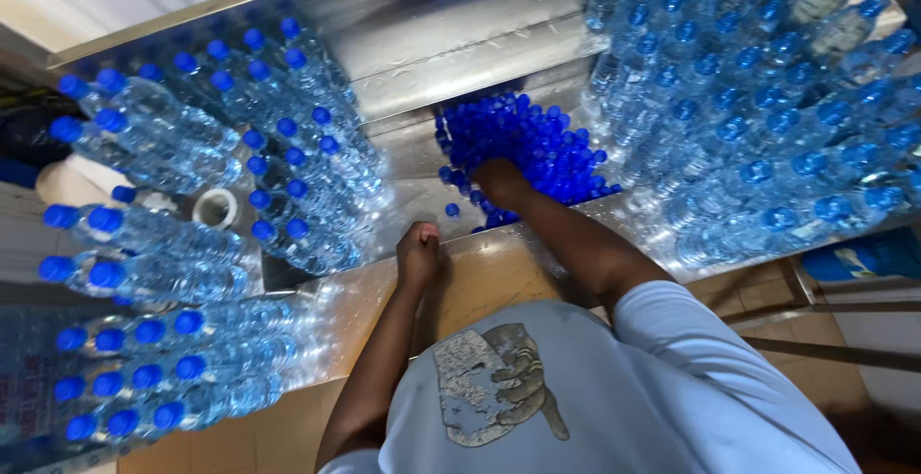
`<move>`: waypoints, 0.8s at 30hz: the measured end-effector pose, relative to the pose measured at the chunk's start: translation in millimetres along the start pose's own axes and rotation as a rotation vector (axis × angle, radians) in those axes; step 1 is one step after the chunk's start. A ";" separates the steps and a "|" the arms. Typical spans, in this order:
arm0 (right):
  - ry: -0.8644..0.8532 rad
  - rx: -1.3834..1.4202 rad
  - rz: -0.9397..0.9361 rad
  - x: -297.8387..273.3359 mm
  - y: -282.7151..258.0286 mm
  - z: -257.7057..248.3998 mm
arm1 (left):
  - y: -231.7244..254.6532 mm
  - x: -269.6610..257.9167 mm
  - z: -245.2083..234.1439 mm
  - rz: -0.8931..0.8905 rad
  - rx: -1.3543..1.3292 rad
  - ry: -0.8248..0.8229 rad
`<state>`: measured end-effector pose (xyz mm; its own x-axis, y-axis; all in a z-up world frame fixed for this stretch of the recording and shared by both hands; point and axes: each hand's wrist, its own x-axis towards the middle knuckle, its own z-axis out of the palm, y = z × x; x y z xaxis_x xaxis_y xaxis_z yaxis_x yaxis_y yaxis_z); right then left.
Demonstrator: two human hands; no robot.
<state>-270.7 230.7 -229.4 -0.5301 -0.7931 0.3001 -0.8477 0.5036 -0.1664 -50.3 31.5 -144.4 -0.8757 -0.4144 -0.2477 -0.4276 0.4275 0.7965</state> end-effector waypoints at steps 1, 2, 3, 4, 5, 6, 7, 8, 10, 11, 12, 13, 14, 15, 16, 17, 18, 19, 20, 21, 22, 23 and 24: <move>0.003 0.151 0.098 -3.5 -2.3 -12.4 | 3.8 6.6 -0.2 0.000 0.022 0.043; 0.007 0.304 0.203 -9.1 -5.1 -24.2 | 7.5 13.6 -0.7 0.003 0.048 0.079; 0.010 0.309 0.201 -10.4 -18.8 -39.8 | 3.1 21.4 2.0 0.003 0.053 0.082; 0.081 0.357 0.224 -16.8 -28.9 -57.8 | 1.8 31.2 8.8 0.237 0.249 0.100; 0.154 0.403 0.246 -23.6 -38.1 -75.9 | 1.1 41.1 16.7 0.473 0.442 0.118; 0.167 0.396 0.268 -30.2 -42.7 -83.0 | -4.7 63.9 28.0 0.493 0.446 0.101; 0.158 0.482 0.253 -37.2 -46.6 -90.2 | -9.6 86.7 41.1 0.366 0.438 -0.002; 0.148 0.557 0.252 -55.0 -46.8 -101.1 | -10.6 105.8 66.0 0.245 0.426 -0.118; 0.178 0.528 0.274 -77.1 -53.2 -120.0 | 16.2 99.1 64.2 0.367 0.618 -0.152; 0.194 0.513 0.260 -91.5 -55.0 -131.0 | 31.8 95.9 67.8 0.470 0.804 -0.146; 0.213 0.481 0.310 -107.4 -51.4 -137.1 | 29.9 97.4 82.8 0.522 0.798 -0.181; 0.240 0.405 0.285 -124.0 -49.1 -143.9 | 28.3 97.9 97.8 0.465 0.602 -0.109; 0.267 0.332 0.240 -132.4 -45.5 -150.0 | 28.0 102.1 105.9 0.394 0.409 -0.027; 0.286 0.304 0.270 -137.9 -48.1 -182.8 | 62.8 97.1 128.9 0.432 0.406 -0.050; 0.245 0.275 0.327 -143.8 -58.6 -211.1 | 86.8 82.9 147.0 0.226 -0.137 -0.367; 0.205 0.246 0.383 -147.9 -69.7 -238.3 | 109.8 68.6 164.0 -0.016 -0.675 -0.671; 0.212 0.234 0.401 -153.2 -80.5 -267.8 | 154.3 35.6 159.8 -0.009 -0.670 -0.692; 0.229 0.430 0.559 -157.7 -92.4 -296.3 | 197.0 2.1 154.2 0.061 -0.584 -0.794; 0.236 0.640 0.711 -162.8 -110.0 -321.2 | 231.4 -36.4 144.4 0.118 -0.500 -0.883; 0.235 0.640 0.724 -181.3 -101.3 -345.1 | 237.6 -44.3 140.6 0.110 -0.498 -0.894; 0.236 0.535 0.796 -191.3 -87.6 -370.0 | 248.4 -43.9 133.0 0.161 -0.491 -1.010; 0.238 0.429 0.867 -200.6 -74.6 -395.4 | 259.3 -43.5 124.4 0.212 -0.481 -1.127; 0.245 0.417 0.862 -227.9 -57.3 -404.1 | 253.0 -37.8 126.2 0.227 -0.484 -1.127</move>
<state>-93.7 521.0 91.3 -0.9905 -0.0952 0.0992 -0.1374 0.6768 -0.7232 -153.7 256.6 -3.1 -0.7254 0.6514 -0.2225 -0.3250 -0.0391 0.9449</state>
